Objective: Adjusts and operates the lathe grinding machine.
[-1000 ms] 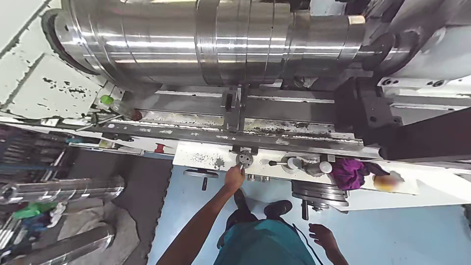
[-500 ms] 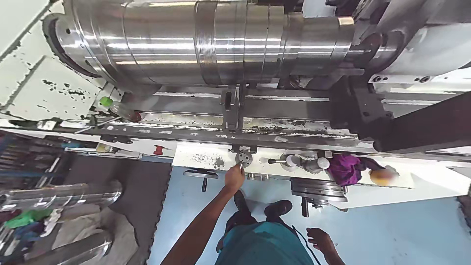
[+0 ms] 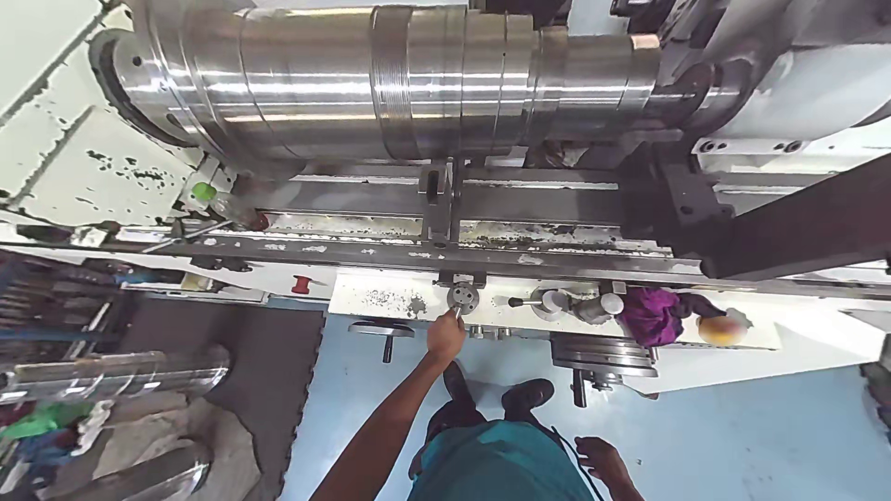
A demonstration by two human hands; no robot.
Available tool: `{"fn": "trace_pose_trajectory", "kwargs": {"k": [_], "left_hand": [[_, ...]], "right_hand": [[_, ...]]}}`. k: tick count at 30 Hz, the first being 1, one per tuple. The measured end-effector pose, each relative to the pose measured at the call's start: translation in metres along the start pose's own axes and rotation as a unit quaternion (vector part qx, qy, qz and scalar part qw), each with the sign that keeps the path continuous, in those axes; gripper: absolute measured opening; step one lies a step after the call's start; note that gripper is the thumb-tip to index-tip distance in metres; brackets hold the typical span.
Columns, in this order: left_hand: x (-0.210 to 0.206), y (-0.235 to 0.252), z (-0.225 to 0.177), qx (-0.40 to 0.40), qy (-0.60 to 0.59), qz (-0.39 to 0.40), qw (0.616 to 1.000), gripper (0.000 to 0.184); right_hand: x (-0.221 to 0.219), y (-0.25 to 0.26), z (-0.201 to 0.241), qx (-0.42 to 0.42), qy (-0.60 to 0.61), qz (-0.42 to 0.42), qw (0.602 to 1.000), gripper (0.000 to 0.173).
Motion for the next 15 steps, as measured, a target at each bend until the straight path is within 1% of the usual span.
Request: {"fn": "trace_pose_trajectory", "kwargs": {"k": [8,15], "left_hand": [[-0.0044,-0.0012,-0.0021,0.001,0.008,0.0,1.0,0.041],[-0.0074,-0.0034,-0.0056,0.006,0.005,0.001,1.0,0.04]], "right_hand": [[0.0065,0.0033,-0.0075,-0.003,-0.012,-0.005,1.0,0.033],[0.0084,0.0069,-0.0083,0.002,-0.015,-0.004,1.0,0.031]]}}
Point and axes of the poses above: each hand's wrist, its own y-axis towards the middle knuckle, its own x-axis out of the back of the hand, z = x × y, the point moved 9 cm from there along y, towards the middle knuckle, and after that the axes turned 6 degrees about x, right-handed, at the moved point
